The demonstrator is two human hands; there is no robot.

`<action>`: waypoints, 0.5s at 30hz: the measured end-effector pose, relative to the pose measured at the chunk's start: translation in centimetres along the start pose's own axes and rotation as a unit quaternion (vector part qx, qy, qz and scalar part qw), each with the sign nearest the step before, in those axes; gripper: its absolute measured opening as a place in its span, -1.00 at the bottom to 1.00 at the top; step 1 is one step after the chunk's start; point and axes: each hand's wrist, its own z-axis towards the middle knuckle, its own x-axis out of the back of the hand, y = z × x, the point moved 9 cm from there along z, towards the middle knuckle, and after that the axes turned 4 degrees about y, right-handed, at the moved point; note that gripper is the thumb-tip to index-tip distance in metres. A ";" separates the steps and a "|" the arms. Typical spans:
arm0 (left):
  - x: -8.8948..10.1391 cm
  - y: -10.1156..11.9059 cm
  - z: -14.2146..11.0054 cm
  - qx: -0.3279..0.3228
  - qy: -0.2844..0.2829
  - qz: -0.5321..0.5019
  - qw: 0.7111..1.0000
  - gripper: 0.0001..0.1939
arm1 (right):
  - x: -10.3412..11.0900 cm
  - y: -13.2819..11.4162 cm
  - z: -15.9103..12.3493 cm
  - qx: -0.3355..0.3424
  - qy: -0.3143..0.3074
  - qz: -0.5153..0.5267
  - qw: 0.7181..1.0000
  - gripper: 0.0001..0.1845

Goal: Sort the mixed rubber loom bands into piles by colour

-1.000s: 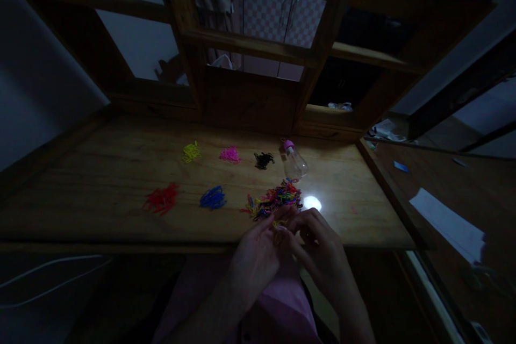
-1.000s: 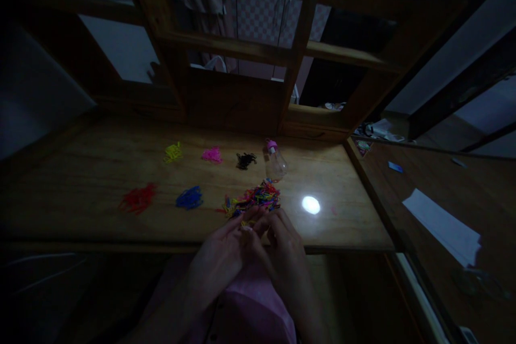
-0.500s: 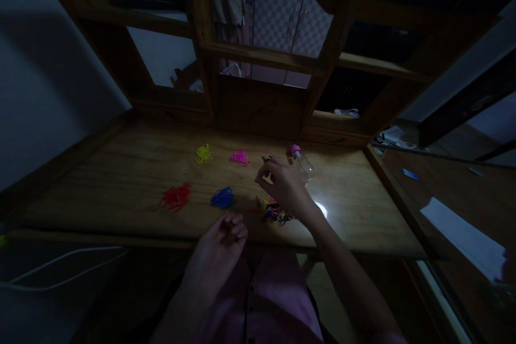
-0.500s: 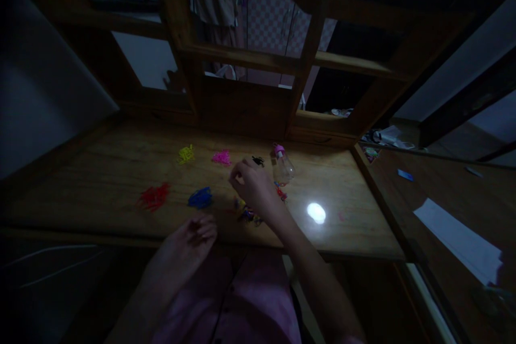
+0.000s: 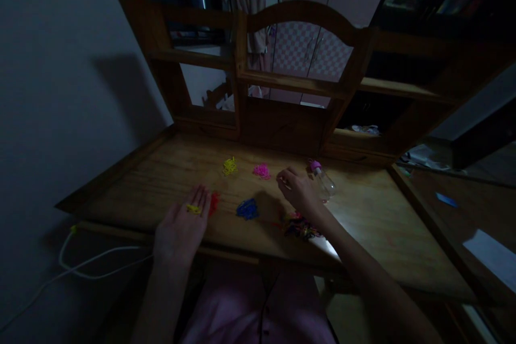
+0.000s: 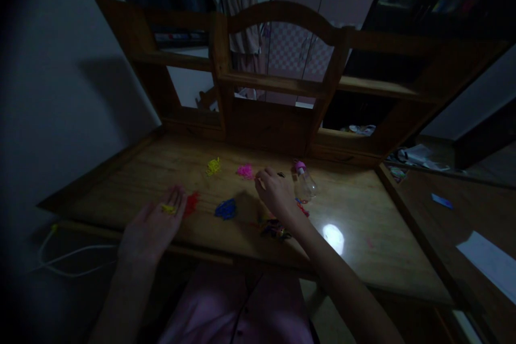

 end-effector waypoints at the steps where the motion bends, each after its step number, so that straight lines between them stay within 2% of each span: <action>1: -0.4 0.3 0.8 -0.004 -0.021 0.001 1.000 -0.60 | 1.0 0.3 -1.0 0.001 0.024 0.016 1.000 -0.81; 4: -2.3 0.6 4.1 -0.003 -0.074 0.023 0.997 -0.51 | 3.3 1.7 -3.9 -0.021 0.068 0.065 0.995 -0.83; 8: -4.9 -0.5 10.1 0.005 -0.058 0.137 0.989 -0.52 | 5.1 3.2 -7.1 -0.059 0.084 0.113 0.988 -0.85; 10: -6.4 -0.6 12.5 -0.036 -0.051 0.226 0.972 -0.49 | 5.6 3.8 -8.4 -0.079 0.088 0.118 0.986 -0.85; 13: -7.9 -1.4 14.2 -0.064 -0.049 0.324 0.943 -0.45 | 6.4 4.5 -10.3 -0.099 0.090 0.128 0.983 -0.86; 15: -8.2 -2.2 14.0 -0.059 -0.057 0.346 0.935 -0.46 | 7.1 5.1 -11.6 -0.113 0.100 0.133 0.980 -0.86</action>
